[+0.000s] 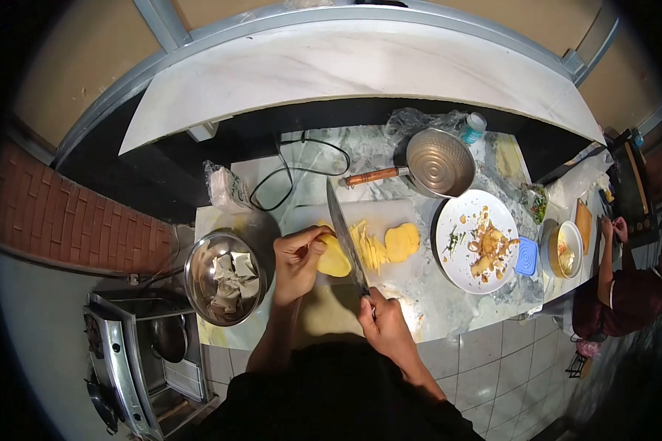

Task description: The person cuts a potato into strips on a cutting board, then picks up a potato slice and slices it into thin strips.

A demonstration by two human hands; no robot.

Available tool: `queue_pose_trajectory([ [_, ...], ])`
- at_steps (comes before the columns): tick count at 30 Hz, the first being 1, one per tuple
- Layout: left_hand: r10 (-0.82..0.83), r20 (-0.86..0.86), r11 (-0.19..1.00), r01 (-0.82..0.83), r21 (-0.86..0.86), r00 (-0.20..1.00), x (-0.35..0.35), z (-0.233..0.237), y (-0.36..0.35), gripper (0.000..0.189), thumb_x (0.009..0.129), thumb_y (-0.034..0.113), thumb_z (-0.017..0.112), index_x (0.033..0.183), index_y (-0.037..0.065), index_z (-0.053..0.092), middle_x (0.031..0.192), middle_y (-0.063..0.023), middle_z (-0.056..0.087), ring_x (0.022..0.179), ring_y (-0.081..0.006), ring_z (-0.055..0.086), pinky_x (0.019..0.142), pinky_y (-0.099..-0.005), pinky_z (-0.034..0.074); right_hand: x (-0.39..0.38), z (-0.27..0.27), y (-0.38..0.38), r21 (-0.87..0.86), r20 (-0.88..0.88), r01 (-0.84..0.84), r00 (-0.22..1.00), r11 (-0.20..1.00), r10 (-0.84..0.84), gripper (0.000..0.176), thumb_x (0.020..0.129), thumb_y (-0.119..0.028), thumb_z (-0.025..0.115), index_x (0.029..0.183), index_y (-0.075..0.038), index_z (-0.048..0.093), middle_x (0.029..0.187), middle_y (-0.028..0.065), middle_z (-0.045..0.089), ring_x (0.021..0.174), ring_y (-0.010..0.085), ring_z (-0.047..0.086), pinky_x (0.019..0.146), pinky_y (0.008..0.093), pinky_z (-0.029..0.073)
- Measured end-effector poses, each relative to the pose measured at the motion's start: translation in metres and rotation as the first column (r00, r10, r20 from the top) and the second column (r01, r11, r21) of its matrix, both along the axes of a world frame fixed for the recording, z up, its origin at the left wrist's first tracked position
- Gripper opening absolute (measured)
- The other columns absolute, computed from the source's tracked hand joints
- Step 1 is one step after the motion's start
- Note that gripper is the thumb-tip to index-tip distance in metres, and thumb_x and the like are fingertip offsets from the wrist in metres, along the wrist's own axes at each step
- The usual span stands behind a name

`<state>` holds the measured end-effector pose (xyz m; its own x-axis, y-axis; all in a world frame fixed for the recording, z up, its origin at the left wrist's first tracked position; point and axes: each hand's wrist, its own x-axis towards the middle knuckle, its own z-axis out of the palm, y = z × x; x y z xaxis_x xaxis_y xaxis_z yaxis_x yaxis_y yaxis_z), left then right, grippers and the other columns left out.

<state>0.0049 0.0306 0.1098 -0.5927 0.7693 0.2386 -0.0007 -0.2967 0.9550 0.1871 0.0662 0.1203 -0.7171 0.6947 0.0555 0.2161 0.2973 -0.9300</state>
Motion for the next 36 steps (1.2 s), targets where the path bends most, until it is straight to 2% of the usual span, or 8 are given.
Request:
queue_pose_trajectory([
  [6, -0.096, -0.082, 0.991, 0.088, -0.101, 0.992, 0.005, -0.001, -0.004, 0.018, 0.089, 0.005, 0.06, 0.098, -0.01, 0.064, 0.081, -0.0037, 0.063, 0.071, -0.0058, 0.051, 0.065, -0.0191, 0.042, -0.003, 0.01, 0.004, -0.046, 0.013, 0.008, 1.0, 0.999, -0.007, 0.017, 0.089, -0.008, 0.05, 0.079, 0.005, 0.048, 0.054, 0.0197, 0.043, 0.044, 0.0359, 0.045, 0.044, 0.0386, 0.033],
  [9, -0.049, -0.044, 0.997, 0.046, -0.066, 0.998, 0.007, 0.001, -0.001, 0.017, 0.088, 0.003, 0.059, 0.098, -0.01, 0.065, 0.079, -0.003, 0.062, 0.071, -0.0053, 0.05, 0.065, -0.0189, 0.042, -0.006, 0.007, 0.004, -0.015, -0.015, 0.036, 0.999, 0.999, -0.036, 0.017, 0.089, -0.007, 0.05, 0.079, 0.005, 0.047, 0.053, 0.0192, 0.042, 0.043, 0.0352, 0.045, 0.044, 0.0379, 0.032],
  [16, -0.065, -0.086, 0.994, 0.057, -0.09, 0.994, -0.002, 0.006, -0.003, 0.021, 0.089, 0.007, 0.061, 0.1, -0.011, 0.064, 0.08, -0.002, 0.061, 0.071, -0.005, 0.049, 0.064, -0.0184, 0.041, 0.002, 0.004, 0.002, -0.053, 0.024, -0.007, 1.0, 0.999, 0.008, 0.016, 0.089, -0.007, 0.05, 0.079, 0.005, 0.047, 0.054, 0.0198, 0.042, 0.044, 0.0361, 0.045, 0.044, 0.0376, 0.032],
  [19, -0.062, -0.066, 0.996, 0.058, -0.064, 0.996, -0.004, 0.012, -0.004, 0.022, 0.09, 0.009, 0.061, 0.1, -0.011, 0.064, 0.08, -0.0021, 0.061, 0.071, -0.005, 0.049, 0.065, -0.0186, 0.041, -0.004, 0.004, 0.003, 0.017, -0.009, -0.013, 1.0, 1.0, 0.013, 0.016, 0.09, -0.007, 0.049, 0.079, 0.004, 0.047, 0.054, 0.0193, 0.042, 0.043, 0.0339, 0.044, 0.044, 0.0368, 0.032],
  [24, -0.026, -0.085, 0.996, 0.018, -0.09, 0.996, -0.005, 0.01, -0.005, 0.022, 0.089, 0.009, 0.061, 0.1, -0.011, 0.064, 0.081, -0.0026, 0.062, 0.071, -0.0058, 0.05, 0.065, -0.0187, 0.042, 0.003, 0.002, -0.004, -0.094, 0.012, -0.017, 1.0, 0.995, 0.018, 0.018, 0.091, -0.009, 0.049, 0.079, 0.004, 0.047, 0.055, 0.0185, 0.041, 0.043, 0.031, 0.039, 0.045, 0.036, 0.032],
  [29, -0.087, -0.114, 0.983, 0.066, -0.172, 0.99, 0.004, 0.014, -0.005, 0.018, 0.088, 0.003, 0.06, 0.099, -0.011, 0.064, 0.082, -0.0062, 0.065, 0.074, -0.0074, 0.054, 0.068, -0.0196, 0.044, 0.0, 0.008, 0.002, -0.055, -0.008, 0.012, 1.0, 0.998, -0.012, 0.021, 0.092, -0.01, 0.049, 0.076, 0.004, 0.047, 0.053, 0.017, 0.039, 0.042, 0.0256, 0.036, 0.045, 0.0351, 0.032],
  [34, -0.023, -0.103, 0.997, 0.016, -0.072, 0.994, -0.003, 0.006, -0.004, 0.017, 0.085, -0.001, 0.061, 0.099, -0.011, 0.064, 0.083, -0.0077, 0.066, 0.073, -0.0076, 0.054, 0.066, -0.0204, 0.045, 0.002, 0.001, 0.002, -0.076, -0.001, -0.017, 1.0, 0.997, 0.017, 0.023, 0.092, -0.01, 0.048, 0.075, 0.004, 0.048, 0.052, 0.0164, 0.04, 0.042, 0.0218, 0.036, 0.045, 0.0351, 0.033],
  [36, -0.116, -0.102, 0.975, 0.094, -0.2, 0.988, -0.003, 0.007, -0.009, 0.018, 0.085, -0.001, 0.061, 0.1, -0.011, 0.064, 0.084, -0.0079, 0.066, 0.072, -0.0078, 0.054, 0.067, -0.0207, 0.045, 0.006, -0.002, -0.002, -0.105, 0.005, -0.017, 1.0, 0.994, 0.018, 0.022, 0.092, -0.01, 0.048, 0.075, 0.004, 0.048, 0.052, 0.0158, 0.041, 0.043, 0.0213, 0.037, 0.045, 0.0351, 0.033],
])
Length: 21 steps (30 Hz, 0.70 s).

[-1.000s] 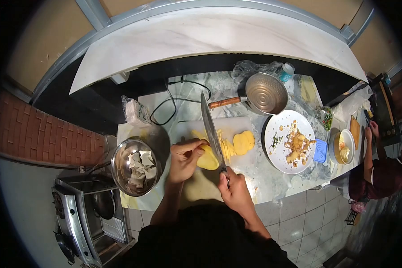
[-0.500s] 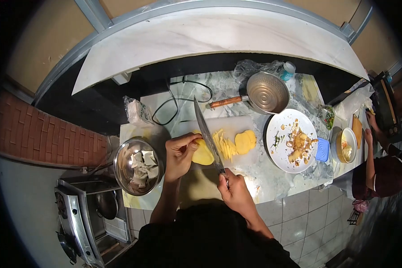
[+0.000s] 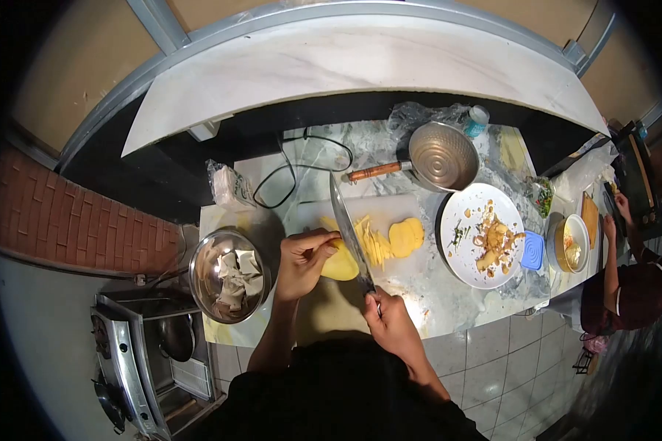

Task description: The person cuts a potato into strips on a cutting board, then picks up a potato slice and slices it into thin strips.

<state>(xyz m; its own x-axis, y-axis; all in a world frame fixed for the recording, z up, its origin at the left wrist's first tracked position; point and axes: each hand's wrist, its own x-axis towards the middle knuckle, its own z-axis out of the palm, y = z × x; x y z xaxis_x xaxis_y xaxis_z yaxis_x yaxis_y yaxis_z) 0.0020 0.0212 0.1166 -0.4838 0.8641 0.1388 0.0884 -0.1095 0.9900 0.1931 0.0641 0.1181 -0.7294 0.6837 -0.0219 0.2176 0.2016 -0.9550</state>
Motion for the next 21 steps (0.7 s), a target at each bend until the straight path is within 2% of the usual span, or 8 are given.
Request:
queue_pose_trajectory([
  [3, -0.075, -0.111, 0.997, 0.072, -0.036, 0.991, 0.009, -0.005, -0.001, 0.018, 0.085, -0.002, 0.061, 0.101, -0.01, 0.064, 0.087, -0.0085, 0.067, 0.076, -0.0084, 0.056, 0.07, -0.0209, 0.046, -0.005, 0.009, 0.01, 0.016, -0.015, 0.03, 0.999, 0.999, -0.03, 0.022, 0.092, -0.01, 0.048, 0.075, 0.004, 0.047, 0.052, 0.0147, 0.041, 0.044, 0.0193, 0.038, 0.045, 0.0345, 0.033],
  [7, 0.05, 0.061, 0.992, -0.056, 0.11, 0.997, 0.005, -0.016, 0.008, 0.017, 0.085, 0.001, 0.064, 0.1, -0.008, 0.065, 0.093, -0.0109, 0.069, 0.084, -0.0115, 0.061, 0.075, -0.0238, 0.048, -0.002, -0.003, 0.006, -0.002, 0.005, -0.021, 1.0, 1.0, 0.021, 0.022, 0.092, -0.009, 0.048, 0.075, 0.004, 0.047, 0.052, 0.0138, 0.042, 0.044, 0.0191, 0.038, 0.045, 0.0337, 0.033],
  [12, 0.104, -0.015, 0.986, -0.102, 0.132, 0.994, 0.007, -0.026, 0.012, 0.019, 0.088, 0.006, 0.062, 0.102, -0.007, 0.063, 0.09, -0.0097, 0.067, 0.082, -0.0135, 0.062, 0.076, -0.025, 0.049, -0.007, -0.006, 0.002, -0.025, -0.026, 0.024, 0.999, 0.999, -0.025, 0.024, 0.093, -0.01, 0.047, 0.075, 0.004, 0.047, 0.053, 0.0128, 0.042, 0.044, 0.0186, 0.038, 0.045, 0.0332, 0.033],
  [14, -0.041, 0.441, 0.975, -0.061, 0.215, 0.897, 0.008, -0.029, 0.015, 0.026, 0.094, 0.015, 0.056, 0.11, -0.005, 0.057, 0.094, -0.0093, 0.065, 0.085, -0.0146, 0.062, 0.079, -0.0271, 0.05, -0.01, -0.005, 0.002, -0.015, -0.037, 0.029, 0.999, 0.999, -0.029, 0.024, 0.094, -0.01, 0.047, 0.074, 0.004, 0.047, 0.053, 0.0123, 0.042, 0.044, 0.0181, 0.039, 0.045, 0.0331, 0.033],
  [15, -0.041, 0.438, 0.974, -0.062, 0.217, 0.898, 0.011, -0.027, 0.015, 0.026, 0.094, 0.015, 0.056, 0.11, -0.005, 0.057, 0.094, -0.0093, 0.065, 0.085, -0.0146, 0.062, 0.079, -0.0271, 0.05, -0.012, -0.006, 0.002, -0.012, -0.072, 0.037, 0.997, 0.999, -0.037, 0.025, 0.094, -0.011, 0.047, 0.073, 0.004, 0.046, 0.052, 0.0112, 0.042, 0.044, 0.0169, 0.039, 0.045, 0.0327, 0.033],
  [17, -0.142, 0.721, 0.952, -0.107, 0.287, 0.678, 0.021, -0.021, 0.014, 0.033, 0.098, 0.024, 0.047, 0.117, -0.002, 0.05, 0.101, -0.0097, 0.062, 0.091, -0.0157, 0.061, 0.082, -0.0296, 0.049, -0.015, -0.006, 0.004, -0.002, -0.109, 0.042, 0.993, 0.999, -0.042, 0.027, 0.094, -0.011, 0.047, 0.072, 0.003, 0.046, 0.051, 0.01, 0.042, 0.044, 0.0157, 0.039, 0.045, 0.0323, 0.033],
  [19, -0.182, 0.741, 0.941, -0.105, 0.323, 0.646, 0.028, -0.019, 0.013, 0.033, 0.1, 0.027, 0.041, 0.117, -0.001, 0.048, 0.106, -0.0102, 0.059, 0.095, -0.0169, 0.06, 0.084, -0.031, 0.049, -0.014, -0.005, 0.004, -0.065, -0.098, 0.069, 0.992, 0.996, -0.075, 0.028, 0.095, -0.012, 0.047, 0.071, 0.002, 0.044, 0.049, 0.0078, 0.041, 0.044, 0.0137, 0.038, 0.044, 0.0314, 0.032],
  [21, -0.072, 0.721, 0.965, -0.136, 0.226, 0.69, 0.032, -0.017, 0.014, 0.031, 0.1, 0.026, 0.039, 0.114, -0.001, 0.049, 0.103, -0.0098, 0.06, 0.094, -0.0162, 0.06, 0.084, -0.0308, 0.05, -0.012, -0.01, 0.003, -0.07, -0.08, 0.067, 0.994, 0.995, -0.072, 0.028, 0.095, -0.012, 0.046, 0.07, 0.001, 0.044, 0.049, 0.007, 0.041, 0.044, 0.0128, 0.038, 0.044, 0.0311, 0.032],
])
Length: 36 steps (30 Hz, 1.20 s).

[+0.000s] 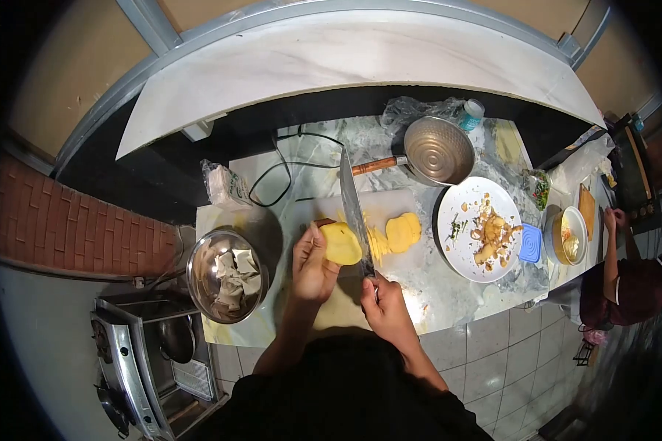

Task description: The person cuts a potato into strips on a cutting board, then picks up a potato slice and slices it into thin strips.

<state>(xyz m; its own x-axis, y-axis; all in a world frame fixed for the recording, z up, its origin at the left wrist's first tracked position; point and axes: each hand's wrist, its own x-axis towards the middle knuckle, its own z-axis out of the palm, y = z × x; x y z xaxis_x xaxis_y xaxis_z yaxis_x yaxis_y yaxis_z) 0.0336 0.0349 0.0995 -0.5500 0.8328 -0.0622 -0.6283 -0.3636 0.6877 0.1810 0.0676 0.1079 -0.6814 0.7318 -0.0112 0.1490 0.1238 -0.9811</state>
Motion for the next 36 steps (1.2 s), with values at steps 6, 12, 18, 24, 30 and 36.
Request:
queue_pose_trajectory([
  [6, 0.022, -0.072, 1.0, -0.021, 0.014, 0.997, -0.008, 0.004, 0.001, 0.031, 0.1, 0.027, 0.039, 0.105, -0.001, 0.051, 0.096, -0.008, 0.059, 0.087, -0.0133, 0.06, 0.079, -0.029, 0.05, -0.001, 0.003, -0.005, 0.018, 0.017, -0.018, 1.0, 1.0, 0.018, 0.027, 0.095, -0.011, 0.046, 0.07, 0.001, 0.044, 0.049, 0.0082, 0.04, 0.043, 0.0141, 0.038, 0.044, 0.0316, 0.032],
  [12, 0.077, -0.136, 0.996, -0.082, -0.036, 0.988, -0.006, 0.001, 0.002, 0.031, 0.1, 0.028, 0.042, 0.102, -0.001, 0.052, 0.089, -0.0064, 0.059, 0.079, -0.0114, 0.059, 0.073, -0.0257, 0.049, 0.001, 0.008, -0.011, 0.023, 0.03, -0.012, 0.999, 1.0, 0.012, 0.026, 0.094, -0.01, 0.047, 0.071, 0.002, 0.044, 0.051, 0.0107, 0.04, 0.044, 0.0164, 0.038, 0.044, 0.0322, 0.032],
  [18, 0.058, -0.252, 0.994, -0.079, -0.073, 0.966, -0.01, 0.012, -0.001, 0.03, 0.099, 0.025, 0.044, 0.1, -0.002, 0.054, 0.089, -0.0055, 0.06, 0.077, -0.0091, 0.057, 0.071, -0.0243, 0.048, 0.0, 0.014, -0.006, 0.009, 0.043, -0.036, 0.998, 0.999, 0.035, 0.024, 0.094, -0.009, 0.046, 0.072, 0.003, 0.045, 0.051, 0.0108, 0.04, 0.045, 0.0169, 0.036, 0.045, 0.0322, 0.032],
  [24, 0.131, -0.227, 0.986, -0.15, -0.068, 0.965, -0.014, 0.003, -0.002, 0.029, 0.099, 0.025, 0.044, 0.099, -0.002, 0.056, 0.087, -0.0046, 0.06, 0.076, -0.0078, 0.057, 0.069, -0.0235, 0.047, 0.005, 0.003, -0.018, 0.022, 0.057, -0.044, 0.997, 0.999, 0.042, 0.024, 0.094, -0.009, 0.047, 0.074, 0.003, 0.046, 0.052, 0.0113, 0.041, 0.045, 0.0177, 0.036, 0.046, 0.0324, 0.032],
  [30, 0.022, -0.408, 0.977, -0.106, -0.185, 0.913, -0.006, 0.004, -0.002, 0.029, 0.099, 0.026, 0.045, 0.097, 0.0, 0.057, 0.084, -0.0033, 0.06, 0.074, -0.0071, 0.055, 0.067, -0.0226, 0.045, 0.002, 0.009, -0.004, 0.023, 0.074, -0.027, 0.997, 0.999, 0.026, 0.024, 0.094, -0.01, 0.048, 0.075, 0.005, 0.047, 0.053, 0.0137, 0.042, 0.045, 0.0206, 0.038, 0.047, 0.0341, 0.034],
  [36, 0.127, -0.261, 0.979, -0.163, -0.123, 0.957, -0.011, 0.0, 0.0, 0.03, 0.1, 0.026, 0.044, 0.097, -0.001, 0.057, 0.082, -0.0013, 0.059, 0.073, -0.0056, 0.053, 0.066, -0.0215, 0.043, -0.001, 0.005, -0.015, 0.038, 0.08, -0.025, 0.997, 0.999, 0.022, 0.025, 0.093, -0.01, 0.048, 0.074, 0.005, 0.047, 0.054, 0.0156, 0.044, 0.046, 0.022, 0.039, 0.048, 0.0355, 0.035],
])
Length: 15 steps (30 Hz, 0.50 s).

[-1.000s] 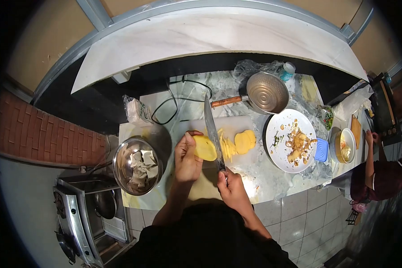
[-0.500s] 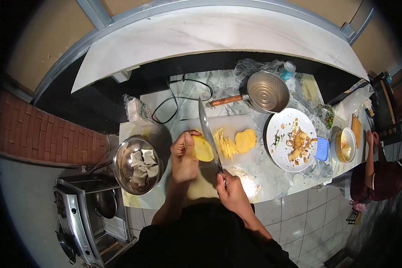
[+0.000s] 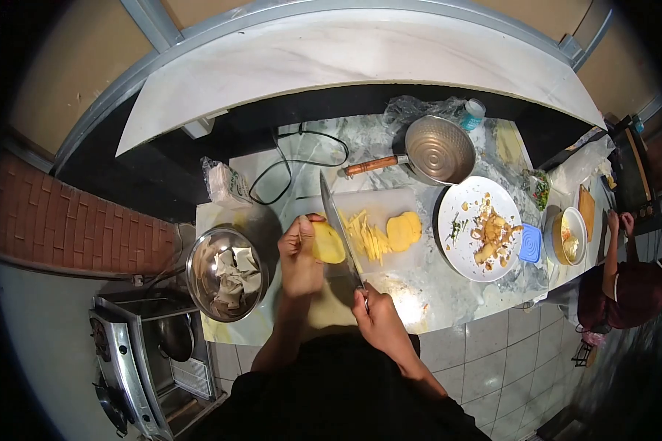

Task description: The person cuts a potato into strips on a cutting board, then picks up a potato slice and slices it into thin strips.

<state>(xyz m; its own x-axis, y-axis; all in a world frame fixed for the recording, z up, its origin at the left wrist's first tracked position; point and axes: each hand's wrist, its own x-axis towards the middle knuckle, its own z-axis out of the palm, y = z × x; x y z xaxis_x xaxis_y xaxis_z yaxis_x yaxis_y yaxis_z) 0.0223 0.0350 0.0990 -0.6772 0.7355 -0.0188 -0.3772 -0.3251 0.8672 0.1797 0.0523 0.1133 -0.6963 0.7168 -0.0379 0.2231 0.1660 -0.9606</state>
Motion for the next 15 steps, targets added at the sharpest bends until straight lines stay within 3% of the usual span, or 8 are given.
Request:
queue_pose_trajectory([
  [5, -0.034, -0.019, 0.998, 0.032, -0.06, 0.999, 0.011, -0.003, -0.002, 0.03, 0.1, 0.026, 0.044, 0.099, -0.001, 0.056, 0.081, -0.0017, 0.058, 0.071, -0.006, 0.053, 0.065, -0.0221, 0.044, -0.004, 0.0, 0.007, -0.035, 0.004, 0.038, 0.999, 0.999, -0.038, 0.024, 0.093, -0.011, 0.048, 0.075, 0.005, 0.047, 0.054, 0.0159, 0.044, 0.047, 0.0199, 0.039, 0.048, 0.0353, 0.035],
  [9, 0.019, 0.04, 1.0, -0.019, 0.0, 0.999, 0.007, -0.001, 0.005, 0.032, 0.1, 0.027, 0.043, 0.099, -0.002, 0.057, 0.081, -0.001, 0.058, 0.071, -0.0051, 0.052, 0.065, -0.0217, 0.043, -0.004, 0.002, 0.002, -0.009, 0.015, 0.014, 1.0, 1.0, -0.014, 0.026, 0.094, -0.011, 0.047, 0.073, 0.005, 0.047, 0.055, 0.0147, 0.043, 0.048, 0.0199, 0.037, 0.049, 0.0342, 0.036],
  [15, -0.033, -0.113, 0.987, 0.014, -0.163, 0.993, 0.017, -0.009, -0.001, 0.033, 0.1, 0.028, 0.042, 0.101, -0.001, 0.057, 0.08, -0.0012, 0.06, 0.069, -0.005, 0.053, 0.064, -0.0209, 0.044, -0.006, -0.003, 0.01, -0.042, 0.017, 0.039, 0.999, 0.998, -0.039, 0.025, 0.093, -0.01, 0.048, 0.073, 0.005, 0.047, 0.054, 0.0137, 0.043, 0.049, 0.0172, 0.038, 0.048, 0.0336, 0.035],
])
